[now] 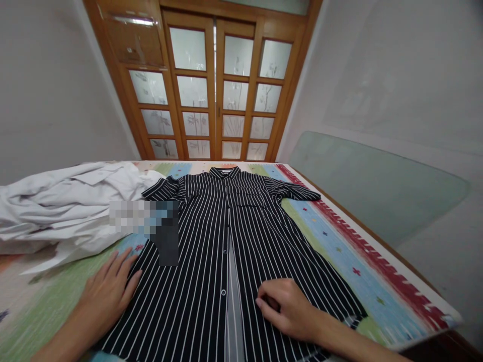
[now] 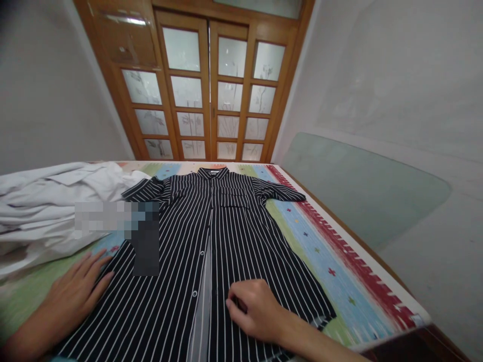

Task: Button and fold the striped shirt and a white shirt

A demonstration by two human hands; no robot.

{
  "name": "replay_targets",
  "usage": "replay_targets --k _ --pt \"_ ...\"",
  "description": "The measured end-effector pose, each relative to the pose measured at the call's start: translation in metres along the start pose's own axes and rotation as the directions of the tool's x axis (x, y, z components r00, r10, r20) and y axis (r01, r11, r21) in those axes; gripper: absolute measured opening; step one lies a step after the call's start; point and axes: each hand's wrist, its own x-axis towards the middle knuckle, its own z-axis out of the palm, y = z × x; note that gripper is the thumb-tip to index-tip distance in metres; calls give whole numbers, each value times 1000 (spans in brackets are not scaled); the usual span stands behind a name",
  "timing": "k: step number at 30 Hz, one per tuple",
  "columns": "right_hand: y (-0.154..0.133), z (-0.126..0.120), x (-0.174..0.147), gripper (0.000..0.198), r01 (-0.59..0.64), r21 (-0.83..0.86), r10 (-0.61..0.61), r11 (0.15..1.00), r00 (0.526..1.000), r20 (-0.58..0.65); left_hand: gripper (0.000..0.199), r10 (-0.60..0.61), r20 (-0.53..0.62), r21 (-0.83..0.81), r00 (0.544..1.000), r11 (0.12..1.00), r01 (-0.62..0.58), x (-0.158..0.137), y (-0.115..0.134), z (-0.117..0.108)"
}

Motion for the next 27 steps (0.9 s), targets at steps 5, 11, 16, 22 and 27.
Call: replay_targets --k 5,11,16,22,27 --pt "4 -16 27 22 56 -75 -42 996 985 167 48 93 -7 -95 996 991 -93 25 23 -22" --pt "17 -38 109 26 -48 -138 57 989 997 60 32 245 167 -281 955 940 -192 92 103 -38" --pt "40 -36 183 23 -188 -108 181 976 981 -70 27 297 202 -378 933 903 -205 155 150 -10" --pt "75 -14 227 22 -378 -78 375 922 925 -52 31 185 187 -432 965 898 -89 212 174 32" --pt "94 -2 234 16 -578 114 576 808 816 52 24 156 157 -449 975 891 -70 227 180 64"
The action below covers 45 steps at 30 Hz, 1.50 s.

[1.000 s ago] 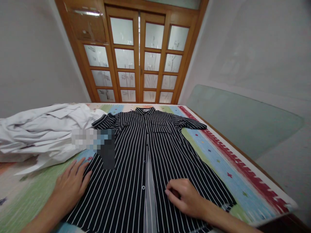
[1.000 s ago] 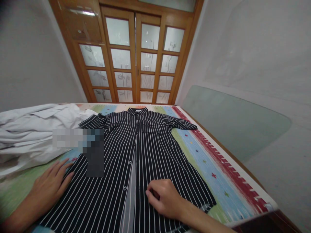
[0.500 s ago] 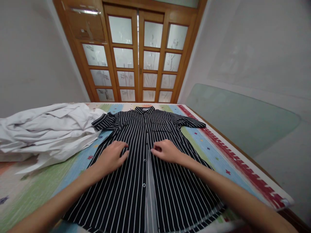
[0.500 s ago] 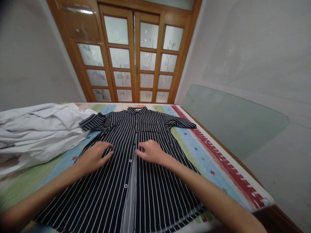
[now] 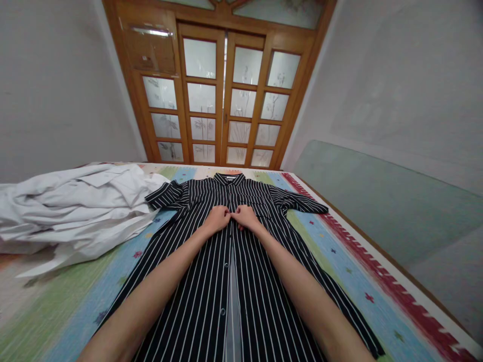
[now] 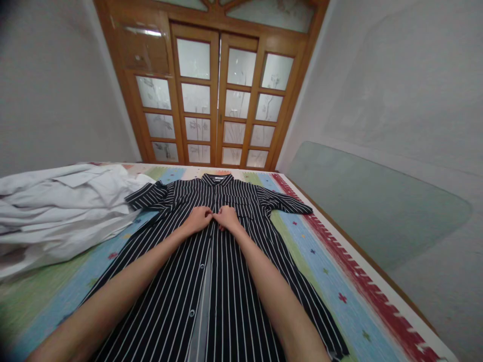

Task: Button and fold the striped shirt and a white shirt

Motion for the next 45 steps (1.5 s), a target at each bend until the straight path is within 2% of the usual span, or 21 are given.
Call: replay_targets --k 7,13,18,22,26,33,38,45 --pt "0 -1 15 33 -52 94 45 994 996 76 20 9 -67 -1 998 1000 -9 0 -10 15" --pt "0 -3 19 41 -80 162 71 984 996 61 20 65 -64 -13 996 998 -66 -6 -10 17" --pt "11 -4 25 34 -133 401 67 906 983 172 15 113 -73 -18 991 993 -114 -7 -11 19" --pt "23 -5 26 26 -105 550 -21 828 976 219 10 111 -82 -82 990 990 -118 -7 -14 20" --pt "28 -8 25 24 -76 605 -74 792 973 220 9 104 -93 -185 990 975 -120 -6 -15 19" --pt "31 -17 25 19 -173 680 -82 712 942 326 7 29 -186 -357 982 929 -95 -1 -10 17" --pt "36 -18 26 14 -166 732 -120 660 939 321 7 32 -197 -355 980 929 -102 0 -8 17" --pt "43 -18 30 9 -173 807 -168 564 933 318 9 45 -111 -250 993 966 -72 -1 -6 18"
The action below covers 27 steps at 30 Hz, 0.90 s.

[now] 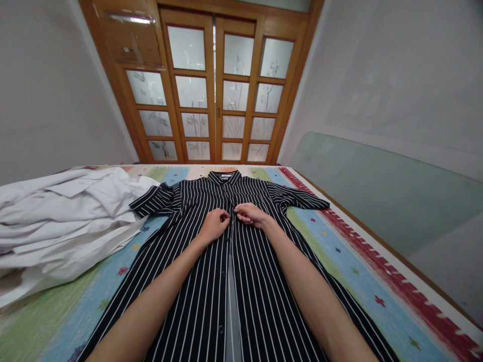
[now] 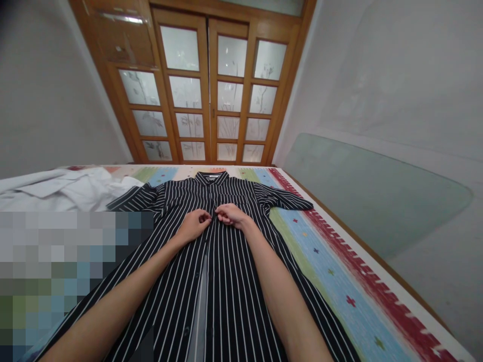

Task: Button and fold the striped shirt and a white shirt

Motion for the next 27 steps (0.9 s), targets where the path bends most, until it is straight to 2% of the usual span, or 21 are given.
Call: replay_targets --k 9,20,25,27 --pt "2 6 1 12 17 -157 -20 987 1000 -17 11 18 -21 -58 1000 998 -20 1 -1 2" --pt "1 10 -3 16 42 -197 -51 980 998 -44 7 -141 -79 -189 987 974 124 2 -5 7" --pt "2 10 -2 18 37 -216 -48 976 998 -47 2 -142 -85 -157 986 979 127 0 -1 5" --pt "3 10 -1 19 44 -226 -54 973 998 -40 7 -143 -74 -140 987 981 132 -1 3 3"
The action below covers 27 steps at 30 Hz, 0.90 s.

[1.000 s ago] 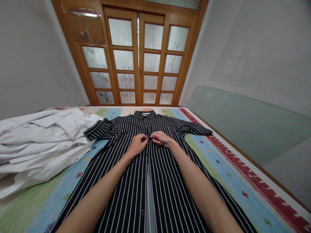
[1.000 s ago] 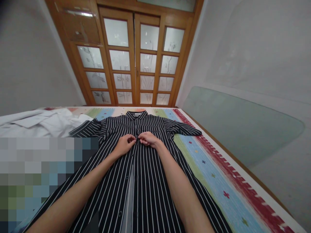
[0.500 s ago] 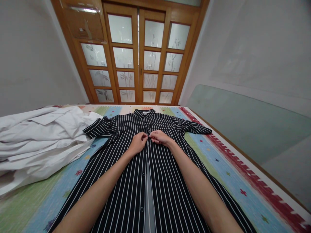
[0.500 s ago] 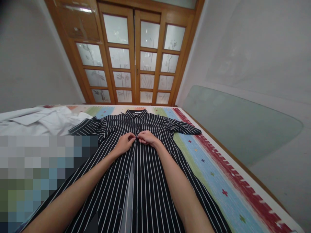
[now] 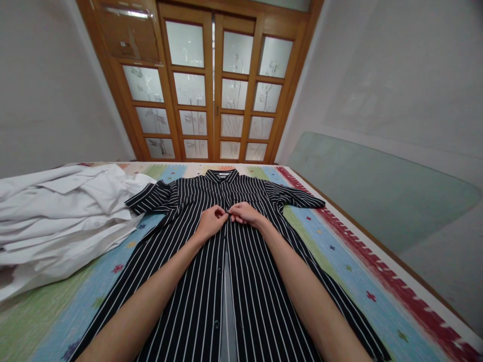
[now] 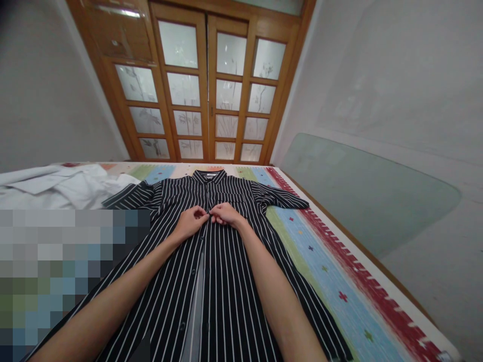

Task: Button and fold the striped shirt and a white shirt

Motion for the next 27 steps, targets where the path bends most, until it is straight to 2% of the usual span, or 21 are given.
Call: replay_targets --k 5,7,12,22,27 --pt "-1 -1 -1 25 14 -47 -12 999 1000 24 28 -2 9 4 1000 1000 2 0 3 -1" --pt "-3 -1 -2 24 3 -61 -2 998 1000 30 27 -1 10 -9 1000 1000 1 0 1 0" --pt "-6 1 -4 21 -11 -77 15 997 999 47 8 43 33 13 999 999 -44 -1 -3 3" --pt "-8 4 -5 20 -21 -110 22 994 1000 5 14 60 -11 -1 998 998 -60 0 -7 4" --pt "-10 6 -7 20 -32 -148 31 988 999 -9 19 72 25 -24 997 997 -71 -1 -9 5"
